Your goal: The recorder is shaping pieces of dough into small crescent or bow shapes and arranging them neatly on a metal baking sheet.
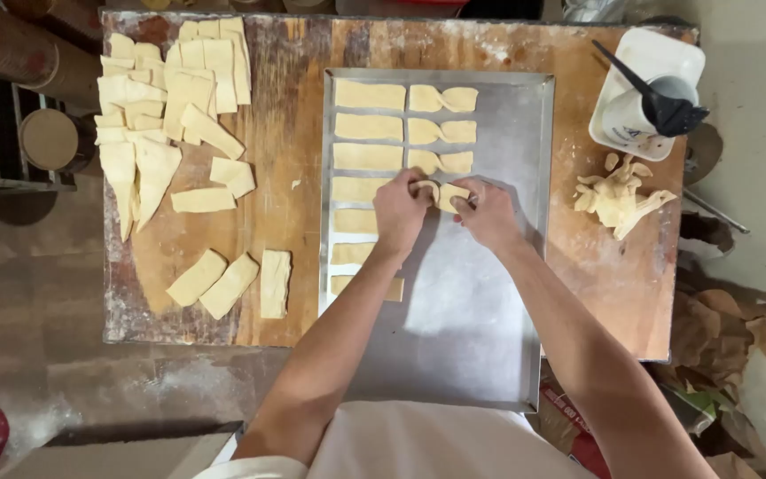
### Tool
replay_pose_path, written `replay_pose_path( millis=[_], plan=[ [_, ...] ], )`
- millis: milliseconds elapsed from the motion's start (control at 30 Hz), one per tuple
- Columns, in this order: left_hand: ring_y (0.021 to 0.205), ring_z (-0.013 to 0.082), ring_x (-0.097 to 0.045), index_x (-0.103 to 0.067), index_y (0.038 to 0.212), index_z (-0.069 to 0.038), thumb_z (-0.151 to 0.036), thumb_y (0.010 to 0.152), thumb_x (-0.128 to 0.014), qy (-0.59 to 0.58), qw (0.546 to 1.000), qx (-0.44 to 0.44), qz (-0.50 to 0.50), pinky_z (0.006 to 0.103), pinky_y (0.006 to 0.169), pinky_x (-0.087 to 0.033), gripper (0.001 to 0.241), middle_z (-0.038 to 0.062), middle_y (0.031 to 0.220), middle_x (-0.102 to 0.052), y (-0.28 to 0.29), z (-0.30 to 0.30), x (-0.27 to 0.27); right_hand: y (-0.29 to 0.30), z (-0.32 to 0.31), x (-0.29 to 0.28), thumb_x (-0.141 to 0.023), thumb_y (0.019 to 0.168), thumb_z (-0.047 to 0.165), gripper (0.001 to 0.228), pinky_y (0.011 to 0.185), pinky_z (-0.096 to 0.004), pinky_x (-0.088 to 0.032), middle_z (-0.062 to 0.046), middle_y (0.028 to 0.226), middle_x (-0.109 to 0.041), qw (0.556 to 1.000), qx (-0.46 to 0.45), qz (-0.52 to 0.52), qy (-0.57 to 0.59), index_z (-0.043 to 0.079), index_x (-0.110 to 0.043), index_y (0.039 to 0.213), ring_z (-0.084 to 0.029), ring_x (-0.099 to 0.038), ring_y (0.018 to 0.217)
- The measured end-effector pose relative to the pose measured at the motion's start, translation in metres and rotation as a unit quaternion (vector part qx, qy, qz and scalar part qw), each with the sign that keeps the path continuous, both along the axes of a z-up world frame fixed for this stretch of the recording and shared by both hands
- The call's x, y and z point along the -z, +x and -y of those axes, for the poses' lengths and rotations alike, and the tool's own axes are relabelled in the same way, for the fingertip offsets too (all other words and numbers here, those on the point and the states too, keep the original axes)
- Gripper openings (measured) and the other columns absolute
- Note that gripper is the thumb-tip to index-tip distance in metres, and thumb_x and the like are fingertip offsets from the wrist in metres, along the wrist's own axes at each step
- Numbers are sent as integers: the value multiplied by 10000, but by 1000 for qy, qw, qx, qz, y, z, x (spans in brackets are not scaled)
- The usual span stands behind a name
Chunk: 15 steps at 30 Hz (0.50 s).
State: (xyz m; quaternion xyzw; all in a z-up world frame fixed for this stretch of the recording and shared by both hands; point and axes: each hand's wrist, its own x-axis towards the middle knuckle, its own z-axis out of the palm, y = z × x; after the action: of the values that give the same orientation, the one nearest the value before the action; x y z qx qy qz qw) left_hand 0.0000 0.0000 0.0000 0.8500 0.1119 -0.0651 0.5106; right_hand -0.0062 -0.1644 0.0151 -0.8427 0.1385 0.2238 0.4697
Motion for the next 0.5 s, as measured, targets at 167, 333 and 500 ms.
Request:
replay_pose_path(
  millis=[167,333,500],
  plan=[
    [818,342,-725,-728,1048,-90,-149,870,-703,98,993,40,53,446,725,-572,188,130,886,-743,3,-4,10,12,-1,-7,-727,898,155,321,688,-362,-567,-111,853,-734,992,-62,54,-92,72,-688,1206,-208,-732,708],
    [827,379,-711,-742,1084,-125,-108,895,-682,143,985,74,65,474,722,-566,199,126,980,-721,8,-9,18,11,1,6,-736,892,167,336,750,-369,-579,-111,872,-760,993,-40,4,-112,69,-645,1200,-198,-746,767],
    [974,277,-666,-718,1204,-118,-74,878,-716,287,921,202,172,403,754,-595,329,84,1226,-585,4,-30,42,5,8,18,-850,759,232,350,837,-409,-573,-82,992,-705,912,-129,263,-286,60,-696,1022,-283,-696,966]
  ],
)
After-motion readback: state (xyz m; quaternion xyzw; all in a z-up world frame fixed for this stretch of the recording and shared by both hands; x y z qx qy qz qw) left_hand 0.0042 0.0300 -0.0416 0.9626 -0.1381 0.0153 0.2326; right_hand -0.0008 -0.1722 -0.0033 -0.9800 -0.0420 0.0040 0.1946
